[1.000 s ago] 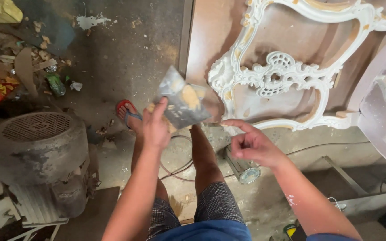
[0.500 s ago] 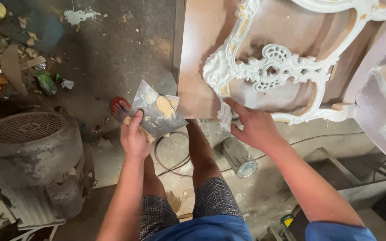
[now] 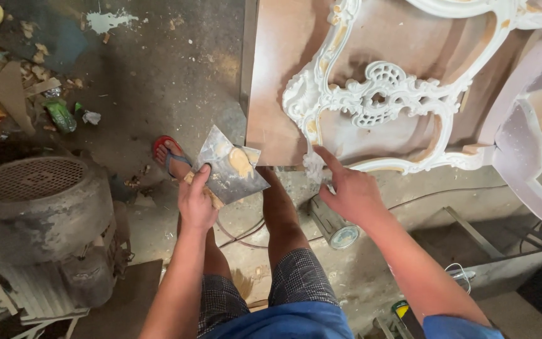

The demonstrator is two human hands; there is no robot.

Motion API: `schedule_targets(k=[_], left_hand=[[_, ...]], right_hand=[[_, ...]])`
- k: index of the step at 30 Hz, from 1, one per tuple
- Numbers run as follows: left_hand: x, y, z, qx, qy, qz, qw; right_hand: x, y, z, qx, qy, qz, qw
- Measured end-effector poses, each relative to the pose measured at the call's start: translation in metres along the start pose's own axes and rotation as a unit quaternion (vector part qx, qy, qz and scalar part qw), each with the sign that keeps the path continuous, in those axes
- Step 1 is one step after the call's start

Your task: Applying wood putty to the carvings of a furniture frame to fill gaps and imperfections using a putty knife.

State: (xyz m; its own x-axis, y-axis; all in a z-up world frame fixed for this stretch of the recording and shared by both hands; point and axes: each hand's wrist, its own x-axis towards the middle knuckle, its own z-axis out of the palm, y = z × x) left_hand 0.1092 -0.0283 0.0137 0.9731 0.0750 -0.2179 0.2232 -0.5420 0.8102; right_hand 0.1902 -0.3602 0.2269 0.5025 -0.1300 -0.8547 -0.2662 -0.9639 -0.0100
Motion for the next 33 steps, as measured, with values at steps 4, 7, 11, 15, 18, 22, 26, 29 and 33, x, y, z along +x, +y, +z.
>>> schedule_targets(k=[4, 7, 11, 15, 18, 22, 26, 29, 33], left_hand=[[-0.004, 0.009, -0.004, -0.022, -0.009, -0.025, 0.999], [-0.006, 0.013, -0.007, -0.044, -0.016, -0.048, 0.998], [-0.022, -0.034, -0.006, -0.005, -0.049, -0.017, 0.999], [-0.029, -0.045, -0.001, -0.081, -0.063, -0.097, 0.99], [-0.041, -0.064, 0.002, -0.023, -0.079, -0.043, 0.996], [-0.034, -0.048, 0.0, 0.062, -0.104, 0.037, 0.992], [-0.003, 0.032, -0.019, -0.238, -0.033, -0.267, 0.933], [-0.005, 0.037, -0.015, -0.235, -0.035, -0.259, 0.936], [-0.005, 0.044, -0.009, -0.228, -0.037, -0.24, 0.943]], right_hand=[[-0.001, -0.011, -0.001, 0.065, 0.02, 0.014, 0.998], [0.003, -0.02, -0.002, 0.052, 0.021, 0.016, 0.998], [0.0, -0.03, -0.001, 0.036, 0.001, 0.028, 0.999], [-0.004, -0.043, -0.008, 0.009, -0.022, 0.037, 0.999], [-0.003, -0.045, -0.012, -0.011, -0.034, 0.043, 0.998], [-0.001, -0.041, -0.005, 0.015, -0.029, 0.044, 0.999], [0.006, -0.029, 0.002, 0.061, -0.028, 0.033, 0.997], [0.008, -0.019, 0.003, 0.07, -0.026, 0.025, 0.997], [0.01, -0.012, -0.012, 0.003, -0.02, -0.002, 1.0]])
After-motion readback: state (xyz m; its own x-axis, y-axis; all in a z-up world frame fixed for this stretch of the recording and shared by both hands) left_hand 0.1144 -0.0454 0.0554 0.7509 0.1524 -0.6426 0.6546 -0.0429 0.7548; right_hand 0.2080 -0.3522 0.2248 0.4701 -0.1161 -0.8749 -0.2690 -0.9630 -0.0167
